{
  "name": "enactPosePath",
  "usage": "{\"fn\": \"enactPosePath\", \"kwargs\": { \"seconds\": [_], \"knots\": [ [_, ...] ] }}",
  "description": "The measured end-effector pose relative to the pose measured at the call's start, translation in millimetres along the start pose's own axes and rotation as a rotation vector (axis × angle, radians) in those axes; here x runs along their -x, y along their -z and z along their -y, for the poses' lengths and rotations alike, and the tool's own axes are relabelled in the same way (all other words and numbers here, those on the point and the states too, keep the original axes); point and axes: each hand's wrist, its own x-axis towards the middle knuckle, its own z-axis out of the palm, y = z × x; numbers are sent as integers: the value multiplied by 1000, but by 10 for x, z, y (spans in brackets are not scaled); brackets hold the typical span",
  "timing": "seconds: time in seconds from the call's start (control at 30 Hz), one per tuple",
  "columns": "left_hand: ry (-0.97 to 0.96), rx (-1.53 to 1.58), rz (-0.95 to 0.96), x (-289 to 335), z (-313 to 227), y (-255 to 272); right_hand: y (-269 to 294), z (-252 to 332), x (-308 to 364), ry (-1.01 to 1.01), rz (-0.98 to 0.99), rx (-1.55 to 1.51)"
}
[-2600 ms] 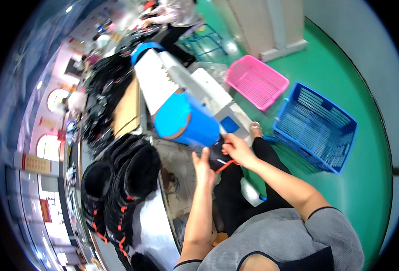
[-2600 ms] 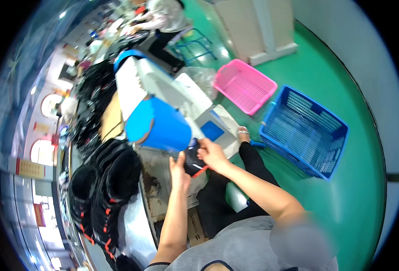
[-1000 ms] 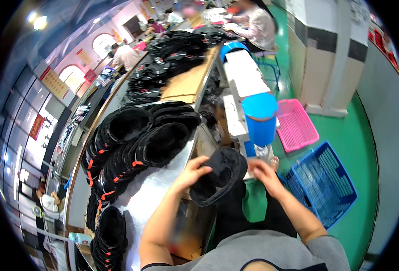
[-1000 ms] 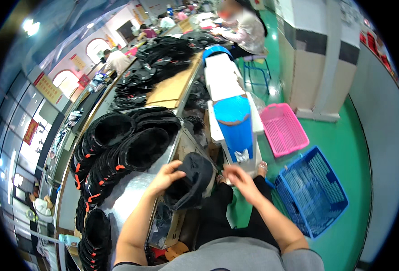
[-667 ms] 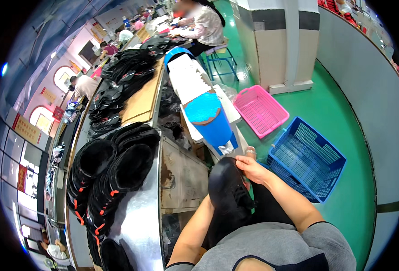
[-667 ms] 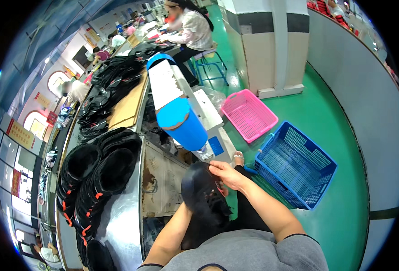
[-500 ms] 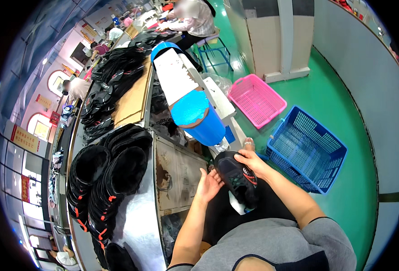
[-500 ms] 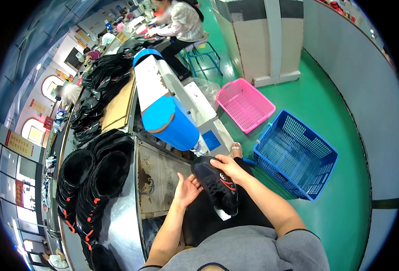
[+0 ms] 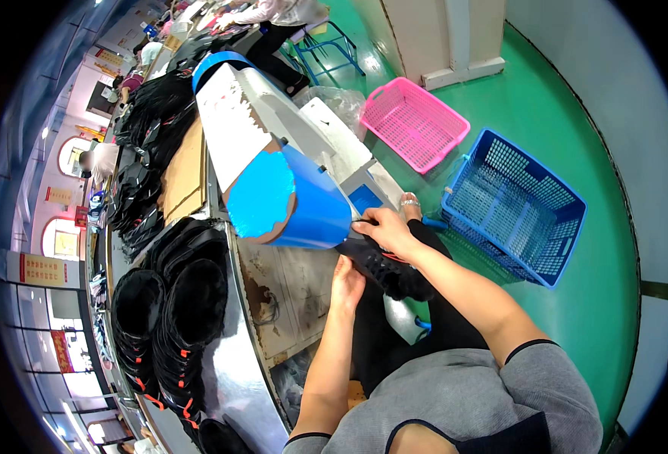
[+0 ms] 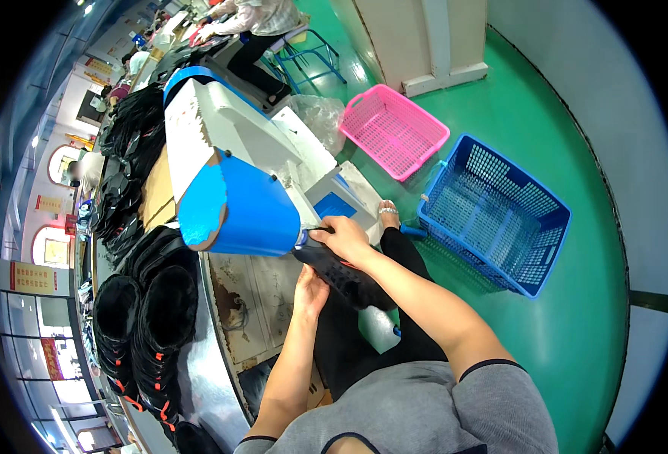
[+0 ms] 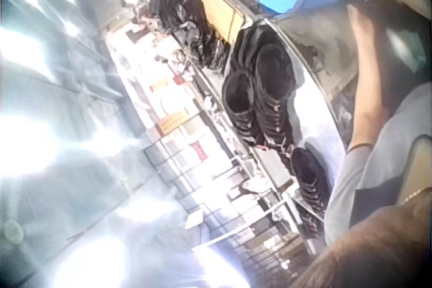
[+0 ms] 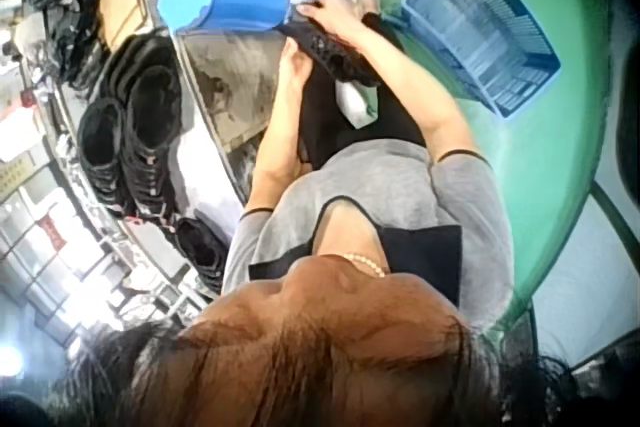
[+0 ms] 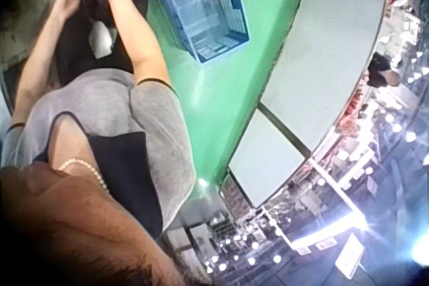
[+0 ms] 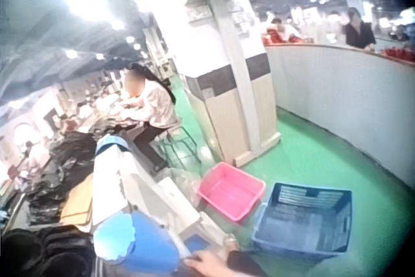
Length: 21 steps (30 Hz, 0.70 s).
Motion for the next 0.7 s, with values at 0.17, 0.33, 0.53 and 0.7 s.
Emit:
{"fn": "enactPosePath", "kwargs": {
  "seconds": [0.17, 0.33, 0.53, 0.7],
  "knots": [
    [-59, -46, -120, -43, -106, -240, -22, -294, -244, -84, 77, -370],
    [-207, -470, -265, 123, -458, -453, -124, -606, -62, -94, 126, -910],
    [-213, -227, -128, 36, -102, -160, 64, -376, -52, 33, 34, -507],
    [-32, 27, -136, 287, 147, -59, -22, -159, 206, 33, 72, -266]
  ]
}}
